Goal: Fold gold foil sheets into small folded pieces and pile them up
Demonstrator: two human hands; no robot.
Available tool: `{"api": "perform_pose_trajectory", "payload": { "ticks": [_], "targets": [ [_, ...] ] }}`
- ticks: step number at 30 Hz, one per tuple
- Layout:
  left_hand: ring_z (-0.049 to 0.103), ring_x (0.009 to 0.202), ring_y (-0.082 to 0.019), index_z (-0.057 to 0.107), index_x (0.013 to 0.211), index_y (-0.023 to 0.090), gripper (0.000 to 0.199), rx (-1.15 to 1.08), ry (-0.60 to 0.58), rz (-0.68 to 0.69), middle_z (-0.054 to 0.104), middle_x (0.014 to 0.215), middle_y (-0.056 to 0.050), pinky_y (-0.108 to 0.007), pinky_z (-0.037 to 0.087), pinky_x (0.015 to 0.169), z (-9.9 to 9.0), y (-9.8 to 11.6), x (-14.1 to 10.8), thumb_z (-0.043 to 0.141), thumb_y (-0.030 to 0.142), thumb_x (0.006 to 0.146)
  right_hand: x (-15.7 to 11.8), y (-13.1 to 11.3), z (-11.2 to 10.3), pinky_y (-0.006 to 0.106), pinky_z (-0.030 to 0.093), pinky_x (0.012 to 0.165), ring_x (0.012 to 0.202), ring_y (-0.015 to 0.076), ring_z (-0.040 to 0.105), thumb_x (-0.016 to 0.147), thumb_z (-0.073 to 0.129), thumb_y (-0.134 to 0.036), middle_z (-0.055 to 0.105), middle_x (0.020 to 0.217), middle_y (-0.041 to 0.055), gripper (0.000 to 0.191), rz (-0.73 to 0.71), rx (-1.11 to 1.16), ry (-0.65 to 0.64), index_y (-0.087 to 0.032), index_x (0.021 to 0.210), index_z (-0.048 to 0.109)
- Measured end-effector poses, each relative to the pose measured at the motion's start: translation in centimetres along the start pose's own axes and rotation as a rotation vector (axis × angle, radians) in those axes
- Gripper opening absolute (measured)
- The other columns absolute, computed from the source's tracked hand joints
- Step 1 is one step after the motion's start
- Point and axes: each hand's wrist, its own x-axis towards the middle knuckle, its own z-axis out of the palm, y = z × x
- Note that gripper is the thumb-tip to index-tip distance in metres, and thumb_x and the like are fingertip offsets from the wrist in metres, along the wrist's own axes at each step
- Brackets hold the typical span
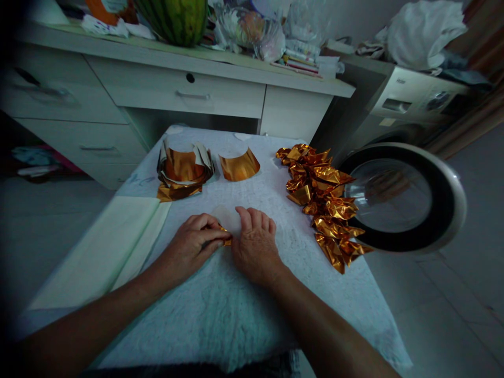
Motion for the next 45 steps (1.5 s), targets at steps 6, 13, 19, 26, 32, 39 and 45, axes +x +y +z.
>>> {"api": "perform_pose_trajectory", "payload": {
  "ticks": [6,13,19,26,32,39,45],
  "targets": [
    [0.055,0.093,-0.022,0.075,0.102,0.026,0.023,0.018,-0.018,-0.006,0.061,0.095,-0.004,-0.039,0.045,0.082,0.0,-0.1,0.0,0.065,0.012,0.086,0.0,0.5,0.1,0.051,0.029,0.107,0.129,0.0309,0.036,0.077,0.048,-0.014,0.040,0.144,0.0156,0.081,-0.023,-0.019,-0.036,-0.020,0.153,0.020],
    [0.055,0.094,-0.022,0.075,0.102,0.027,0.024,0.015,-0.031,-0.016,0.061,0.096,-0.003,-0.039,0.045,0.082,0.0,-0.1,0.0,0.064,0.013,0.087,-0.3,1.0,0.0,0.051,0.026,0.110,0.132,0.0295,0.032,0.073,0.045,-0.010,0.035,0.146,0.0139,0.088,-0.068,0.015,-0.055,-0.022,0.155,0.015],
    [0.054,0.093,-0.021,0.075,0.102,0.028,0.023,0.018,-0.033,-0.011,0.062,0.096,-0.003,-0.039,0.045,0.083,0.0,-0.2,0.0,0.064,0.014,0.087,-0.2,1.3,-0.1,0.052,0.024,0.113,0.136,0.0277,0.030,0.076,0.044,-0.012,0.033,0.149,0.0162,0.087,-0.067,0.063,-0.077,-0.014,0.155,0.007],
    [0.054,0.092,-0.021,0.075,0.099,0.027,0.021,0.001,-0.022,-0.008,0.061,0.095,-0.003,-0.039,0.045,0.082,0.0,-0.2,0.0,0.063,0.014,0.087,0.0,0.2,0.1,0.054,0.026,0.111,0.134,0.0330,0.034,0.092,0.047,-0.043,0.040,0.147,0.0204,0.075,-0.005,0.009,-0.024,-0.008,0.153,0.020],
    [0.054,0.093,-0.021,0.074,0.102,0.028,0.024,-0.022,-0.053,-0.011,0.061,0.096,-0.003,-0.039,0.045,0.083,-0.2,-0.2,0.1,0.062,0.013,0.088,0.2,-0.1,0.2,0.053,0.026,0.110,0.131,0.0330,0.037,0.090,0.049,-0.045,0.043,0.144,0.0189,0.076,-0.002,-0.022,-0.011,-0.013,0.154,0.024],
    [0.054,0.093,-0.021,0.075,0.101,0.027,0.023,-0.027,-0.070,-0.018,0.061,0.096,-0.003,-0.039,0.045,0.084,-0.5,0.0,0.2,0.062,0.013,0.087,0.3,0.0,0.1,0.052,0.026,0.109,0.131,0.0313,0.037,0.088,0.054,-0.039,0.043,0.144,0.0164,0.078,-0.001,-0.019,-0.039,-0.018,0.155,0.022],
    [0.055,0.094,-0.020,0.074,0.103,0.027,0.023,-0.040,-0.069,-0.018,0.061,0.097,-0.003,-0.038,0.046,0.085,-0.7,0.1,0.2,0.061,0.015,0.089,0.2,0.4,-0.1,0.051,0.028,0.109,0.131,0.0305,0.037,0.087,0.054,-0.034,0.042,0.144,0.0150,0.078,-0.006,0.027,-0.052,-0.021,0.156,0.021]
  ]
}}
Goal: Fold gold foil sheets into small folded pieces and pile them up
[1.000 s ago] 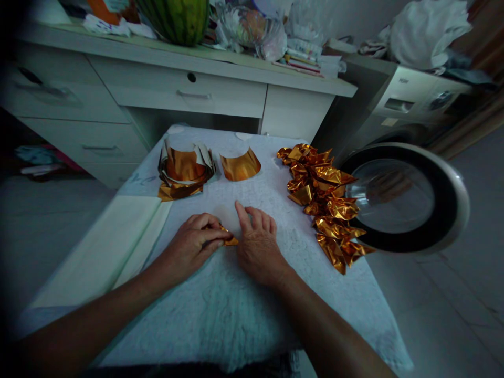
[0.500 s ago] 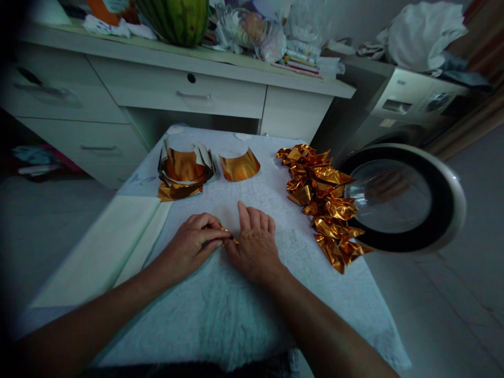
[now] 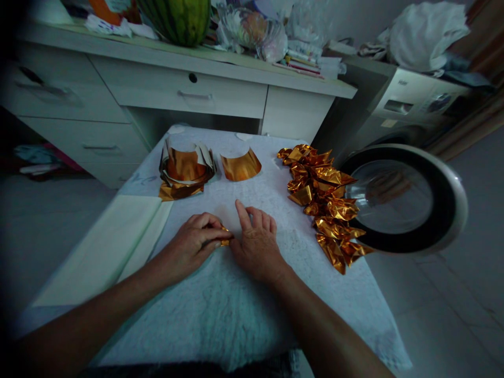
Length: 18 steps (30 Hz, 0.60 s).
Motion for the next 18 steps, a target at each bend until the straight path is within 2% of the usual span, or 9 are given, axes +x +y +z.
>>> {"api": "perform_pose_trajectory", "payload": {
  "ticks": [9,13,15,18],
  "targets": [
    [0.053,0.095,-0.021,0.074,0.106,0.028,0.030,0.017,-0.008,0.013,0.060,0.098,-0.003,-0.039,0.045,0.086,0.10,-0.24,-0.17,0.058,0.011,0.088,0.02,0.51,-0.49,0.053,0.027,0.111,0.135,0.0291,0.034,0.081,0.049,-0.018,0.038,0.146,0.0141,0.082,0.010,0.060,-0.061,-0.022,0.156,0.015],
    [0.053,0.096,-0.021,0.073,0.107,0.029,0.031,0.013,-0.020,0.025,0.060,0.099,-0.003,-0.039,0.044,0.085,0.04,-0.29,-0.20,0.057,0.010,0.088,-0.15,0.94,-0.49,0.052,0.026,0.113,0.137,0.0270,0.032,0.077,0.044,-0.013,0.037,0.148,0.0163,0.084,-0.022,0.081,-0.067,-0.014,0.155,0.010],
    [0.053,0.096,-0.021,0.072,0.106,0.028,0.030,0.013,-0.023,0.033,0.060,0.099,-0.003,-0.038,0.044,0.085,-0.02,-0.32,-0.19,0.056,0.011,0.089,-0.26,1.01,-0.42,0.052,0.025,0.115,0.137,0.0278,0.031,0.082,0.044,-0.017,0.037,0.148,0.0182,0.076,-0.026,0.086,-0.046,-0.010,0.153,0.016],
    [0.053,0.097,-0.022,0.069,0.109,0.026,0.031,0.010,-0.017,0.033,0.060,0.099,-0.003,-0.039,0.044,0.086,-0.11,-0.29,-0.14,0.057,0.010,0.087,-0.35,0.89,-0.27,0.052,0.025,0.115,0.137,0.0310,0.033,0.089,0.048,-0.034,0.040,0.146,0.0207,0.066,-0.028,0.074,-0.008,-0.007,0.146,0.030]
  ]
}}
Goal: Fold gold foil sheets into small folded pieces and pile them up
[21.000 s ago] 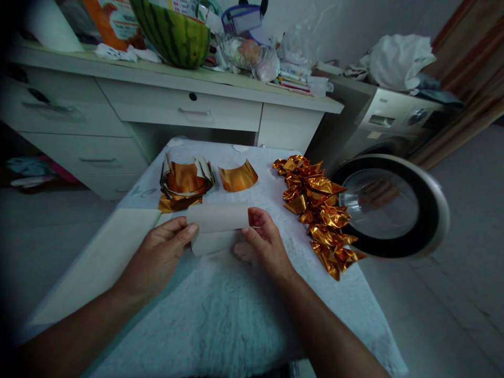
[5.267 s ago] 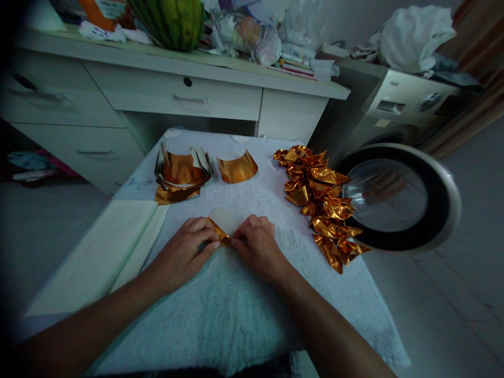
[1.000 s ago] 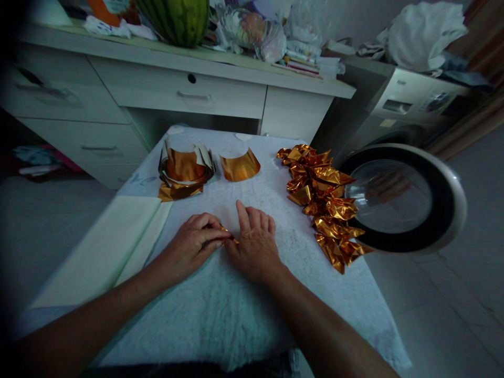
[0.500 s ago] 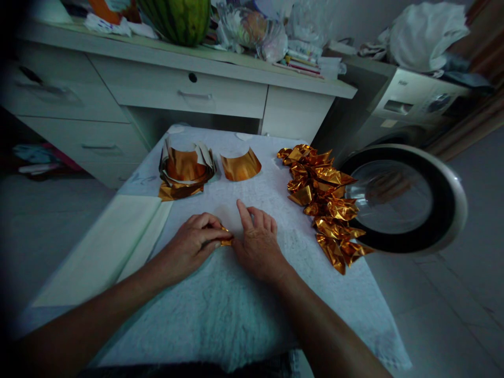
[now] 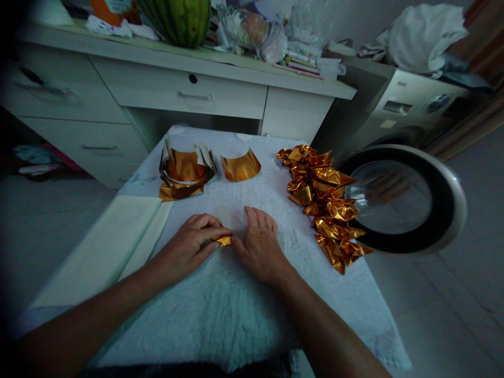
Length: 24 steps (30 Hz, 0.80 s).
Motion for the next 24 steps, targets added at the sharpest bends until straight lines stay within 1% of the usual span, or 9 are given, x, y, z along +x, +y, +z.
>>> {"api": "perform_pose_trajectory", "payload": {
  "ticks": [1,3,7,10,13,16,19,22,24],
  "targets": [
    [0.053,0.098,-0.022,0.067,0.112,0.026,0.033,-0.001,0.011,-0.007,0.060,0.101,-0.004,-0.040,0.044,0.087,0.0,0.0,0.0,0.057,0.009,0.085,0.0,-0.1,0.1,0.052,0.026,0.114,0.136,0.0318,0.034,0.089,0.050,-0.038,0.042,0.144,0.0211,0.066,-0.001,-0.010,0.007,-0.007,0.144,0.033],
    [0.053,0.103,-0.023,0.062,0.117,0.025,0.038,0.014,0.065,-0.048,0.060,0.107,-0.005,-0.042,0.043,0.091,-0.1,0.2,0.1,0.059,0.010,0.083,0.0,-0.2,0.2,0.053,0.027,0.113,0.134,0.0327,0.036,0.088,0.054,-0.041,0.044,0.143,0.0213,0.067,-0.005,-0.033,0.013,-0.007,0.142,0.036],
    [0.049,0.116,-0.030,0.050,0.128,0.024,0.051,0.123,0.217,-0.192,0.057,0.122,-0.009,-0.050,0.039,0.098,-0.3,0.4,0.2,0.065,0.021,0.080,0.1,-0.4,0.2,0.052,0.029,0.111,0.132,0.0317,0.038,0.087,0.056,-0.039,0.046,0.142,0.0185,0.062,-0.016,-0.053,0.024,-0.010,0.140,0.040],
    [0.049,0.120,-0.032,0.046,0.132,0.021,0.051,0.162,0.221,-0.225,0.058,0.127,-0.011,-0.054,0.037,0.101,-0.4,0.3,0.2,0.062,0.025,0.083,0.2,-0.4,0.1,0.051,0.030,0.110,0.130,0.0309,0.040,0.086,0.057,-0.038,0.047,0.141,0.0167,0.060,-0.022,-0.045,0.025,-0.013,0.139,0.043],
    [0.052,0.116,-0.031,0.047,0.131,0.020,0.047,0.131,0.215,-0.233,0.061,0.123,-0.011,-0.053,0.037,0.101,-0.4,0.0,0.3,0.058,0.021,0.086,0.1,-0.5,-0.1,0.050,0.030,0.110,0.129,0.0307,0.040,0.086,0.058,-0.036,0.047,0.140,0.0166,0.059,-0.031,-0.029,0.023,-0.012,0.138,0.044],
    [0.056,0.107,-0.025,0.047,0.131,0.019,0.048,0.004,0.248,-0.247,0.060,0.114,-0.009,-0.046,0.043,0.096,-0.6,-0.1,0.4,0.056,0.016,0.084,0.1,-0.5,-0.3,0.050,0.031,0.109,0.127,0.0301,0.041,0.085,0.059,-0.033,0.049,0.138,0.0159,0.056,-0.039,0.000,0.020,-0.013,0.135,0.046],
    [0.058,0.091,-0.019,0.048,0.131,0.021,0.048,-0.188,0.257,-0.288,0.058,0.102,-0.004,-0.036,0.048,0.084,-1.0,-0.3,0.4,0.054,0.015,0.084,0.1,-0.5,-0.5,0.051,0.032,0.108,0.126,0.0301,0.042,0.081,0.059,-0.028,0.051,0.136,0.0148,0.056,-0.034,0.037,0.040,-0.014,0.134,0.046],
    [0.057,0.077,-0.014,0.050,0.128,0.024,0.044,-0.393,0.247,-0.337,0.054,0.088,0.001,-0.029,0.048,0.071,-1.3,-0.6,0.4,0.053,0.017,0.085,0.2,-0.4,-0.7,0.052,0.033,0.108,0.126,0.0303,0.042,0.080,0.059,-0.028,0.051,0.135,0.0158,0.060,0.007,0.118,0.096,-0.014,0.136,0.042],
    [0.056,0.076,-0.013,0.049,0.127,0.025,0.044,-0.520,0.278,-0.357,0.051,0.083,0.003,-0.026,0.046,0.068,-1.4,-0.7,0.5,0.054,0.018,0.084,0.2,-0.2,-0.8,0.051,0.035,0.106,0.126,0.0294,0.043,0.079,0.057,-0.026,0.050,0.135,0.0159,0.064,0.052,0.217,0.142,-0.014,0.139,0.037]
  ]
}}
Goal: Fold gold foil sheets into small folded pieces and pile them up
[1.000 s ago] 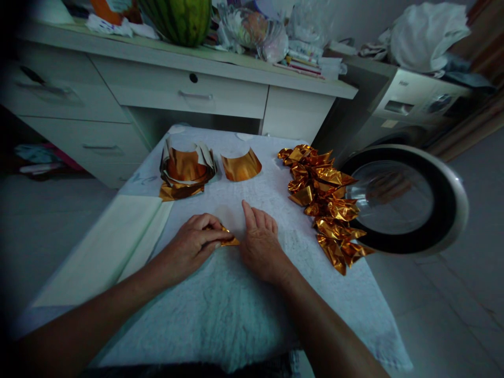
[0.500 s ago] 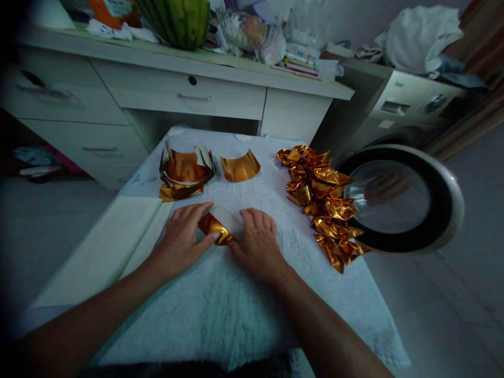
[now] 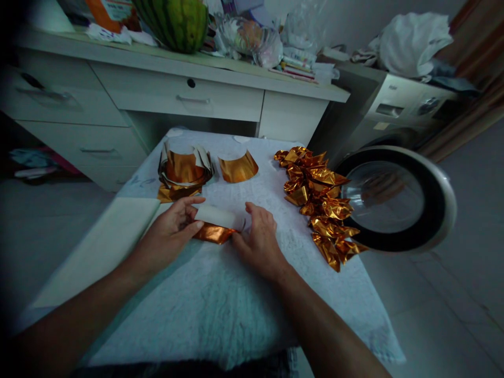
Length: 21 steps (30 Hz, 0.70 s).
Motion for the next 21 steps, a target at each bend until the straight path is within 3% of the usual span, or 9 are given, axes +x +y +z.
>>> {"api": "perform_pose_trajectory", "payload": {
  "ticks": [2,5,9,12,17,21],
  "targets": [
    [0.057,0.077,-0.013,0.047,0.128,0.025,0.047,-0.111,0.045,-0.023,0.052,0.084,0.003,-0.026,0.046,0.068,0.0,0.0,0.1,0.057,0.018,0.083,0.0,0.3,-0.1,0.047,0.042,0.100,0.120,0.0267,0.046,0.077,0.052,-0.021,0.051,0.133,0.0146,0.066,0.047,0.115,0.049,-0.015,0.140,0.032],
    [0.059,0.082,-0.013,0.045,0.127,0.025,0.048,-0.244,0.105,-0.060,0.057,0.088,0.003,-0.026,0.048,0.073,0.3,0.4,0.0,0.059,0.017,0.082,0.1,0.6,0.0,0.037,0.049,0.081,0.094,0.0197,0.055,0.077,0.047,-0.014,0.057,0.123,0.0104,0.061,0.111,0.282,0.088,-0.019,0.136,0.032],
    [0.060,0.091,-0.014,0.045,0.124,0.025,0.047,-0.380,0.100,-0.107,0.062,0.099,0.000,-0.027,0.047,0.081,0.8,1.2,-0.5,0.062,0.017,0.081,0.3,0.4,0.4,0.026,0.044,0.057,0.065,0.0115,0.052,0.087,0.054,-0.028,0.062,0.102,0.0024,0.041,0.158,0.709,-0.007,-0.024,0.124,0.037],
    [0.060,0.091,-0.015,0.045,0.123,0.024,0.047,-0.425,0.059,-0.132,0.062,0.101,0.000,-0.027,0.047,0.079,1.1,1.3,-0.7,0.064,0.019,0.081,0.4,-0.1,0.5,0.022,0.039,0.047,0.052,0.0092,0.050,0.086,0.062,-0.038,0.059,0.080,-0.0050,0.041,0.201,1.008,-0.093,-0.026,0.117,0.039],
    [0.059,0.078,-0.015,0.042,0.127,0.026,0.049,-0.335,-0.039,-0.099,0.057,0.087,0.002,-0.026,0.048,0.068,1.3,1.2,-1.1,0.063,0.022,0.083,0.7,-0.1,0.6,0.018,0.037,0.043,0.046,0.0084,0.049,0.081,0.070,-0.035,0.055,0.064,-0.0106,0.043,0.233,1.017,-0.044,-0.026,0.108,0.038],
    [0.061,0.092,-0.017,0.033,0.137,0.032,0.061,-0.256,-0.083,0.006,0.052,0.113,-0.003,-0.032,0.053,0.076,1.0,1.6,-1.7,0.057,0.016,0.083,0.8,0.3,0.8,0.017,0.038,0.042,0.042,0.0076,0.047,0.079,0.071,-0.032,0.055,0.062,-0.0133,0.046,0.219,1.043,0.021,-0.028,0.104,0.033]
  ]
}}
